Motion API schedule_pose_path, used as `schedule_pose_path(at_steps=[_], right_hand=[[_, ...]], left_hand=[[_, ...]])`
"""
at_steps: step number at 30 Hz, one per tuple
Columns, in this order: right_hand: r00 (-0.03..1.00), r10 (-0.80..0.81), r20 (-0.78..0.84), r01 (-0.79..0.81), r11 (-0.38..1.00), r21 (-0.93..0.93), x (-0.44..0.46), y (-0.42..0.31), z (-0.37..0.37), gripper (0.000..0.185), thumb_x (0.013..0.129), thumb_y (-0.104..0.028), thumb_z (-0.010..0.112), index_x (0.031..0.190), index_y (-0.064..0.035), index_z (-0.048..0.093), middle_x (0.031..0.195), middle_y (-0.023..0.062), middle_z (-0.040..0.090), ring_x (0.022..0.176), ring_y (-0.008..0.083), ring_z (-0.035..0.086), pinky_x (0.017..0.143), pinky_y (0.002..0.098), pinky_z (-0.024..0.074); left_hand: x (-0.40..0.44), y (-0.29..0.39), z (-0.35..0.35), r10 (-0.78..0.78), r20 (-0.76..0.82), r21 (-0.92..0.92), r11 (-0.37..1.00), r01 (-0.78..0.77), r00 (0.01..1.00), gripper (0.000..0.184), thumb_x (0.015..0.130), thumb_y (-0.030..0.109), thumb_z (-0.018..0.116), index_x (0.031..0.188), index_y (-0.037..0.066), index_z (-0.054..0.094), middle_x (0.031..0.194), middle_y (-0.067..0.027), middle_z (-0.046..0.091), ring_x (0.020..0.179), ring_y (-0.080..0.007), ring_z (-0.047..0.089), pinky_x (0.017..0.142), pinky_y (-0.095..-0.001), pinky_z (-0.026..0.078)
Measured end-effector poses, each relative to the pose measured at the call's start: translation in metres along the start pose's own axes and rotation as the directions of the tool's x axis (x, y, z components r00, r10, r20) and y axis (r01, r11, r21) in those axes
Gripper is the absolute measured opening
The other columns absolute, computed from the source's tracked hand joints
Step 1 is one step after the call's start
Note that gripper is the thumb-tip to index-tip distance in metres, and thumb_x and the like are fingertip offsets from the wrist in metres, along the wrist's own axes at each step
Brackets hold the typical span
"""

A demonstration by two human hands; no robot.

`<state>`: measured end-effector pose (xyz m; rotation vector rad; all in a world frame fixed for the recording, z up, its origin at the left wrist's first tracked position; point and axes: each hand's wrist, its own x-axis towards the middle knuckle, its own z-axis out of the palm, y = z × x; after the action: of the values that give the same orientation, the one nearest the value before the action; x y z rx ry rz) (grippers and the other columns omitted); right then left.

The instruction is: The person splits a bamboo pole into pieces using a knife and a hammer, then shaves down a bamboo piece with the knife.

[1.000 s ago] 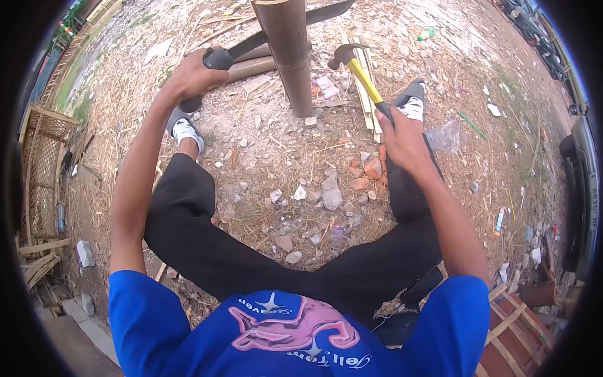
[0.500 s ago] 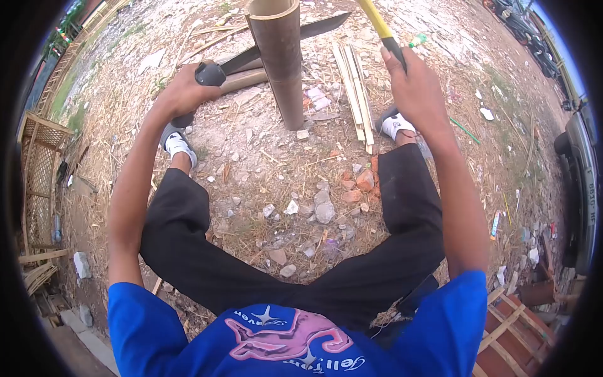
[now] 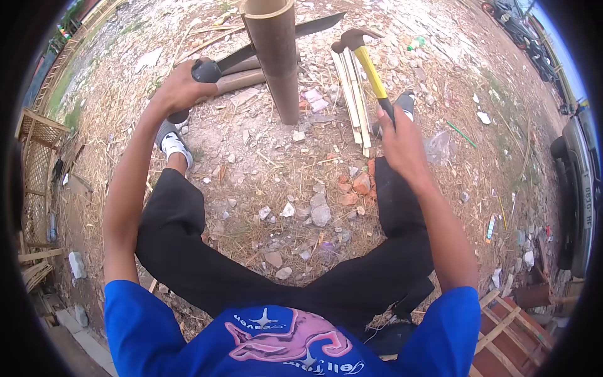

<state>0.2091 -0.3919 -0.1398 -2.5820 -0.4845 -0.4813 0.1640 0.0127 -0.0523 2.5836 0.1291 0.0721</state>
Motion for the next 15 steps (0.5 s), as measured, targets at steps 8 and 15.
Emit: schedule_pose_path(at_steps=[8,15], right_hand=[[0.983,0.182,0.011,-0.182,0.971,0.156,0.04,-0.044,-0.022,0.04,0.101,-0.039,0.047,0.091,-0.0009,0.054,0.074,0.0215,0.06,0.068,0.0375,0.058,0.063,0.0471,0.0423],[0.981,0.175,-0.084,-0.137,0.93,0.342,0.05,-0.056,-0.065,0.047,0.1,-0.046,0.049,0.096,0.0002,0.057,0.068,0.0074,0.054,0.062,0.0171,0.052,0.06,0.0339,0.0427]], left_hand=[[-0.01,0.02,0.012,0.024,0.054,0.023,0.999,-0.025,0.998,0.039,0.067,0.026,0.071,0.098,0.004,0.063,0.083,-0.011,0.065,0.074,-0.0242,0.059,0.071,-0.0363,0.046],[-0.002,0.007,0.017,0.045,0.037,0.006,0.999,-0.045,0.998,0.038,0.067,0.026,0.07,0.097,0.003,0.062,0.08,-0.0098,0.062,0.072,-0.0236,0.057,0.071,-0.036,0.046]])
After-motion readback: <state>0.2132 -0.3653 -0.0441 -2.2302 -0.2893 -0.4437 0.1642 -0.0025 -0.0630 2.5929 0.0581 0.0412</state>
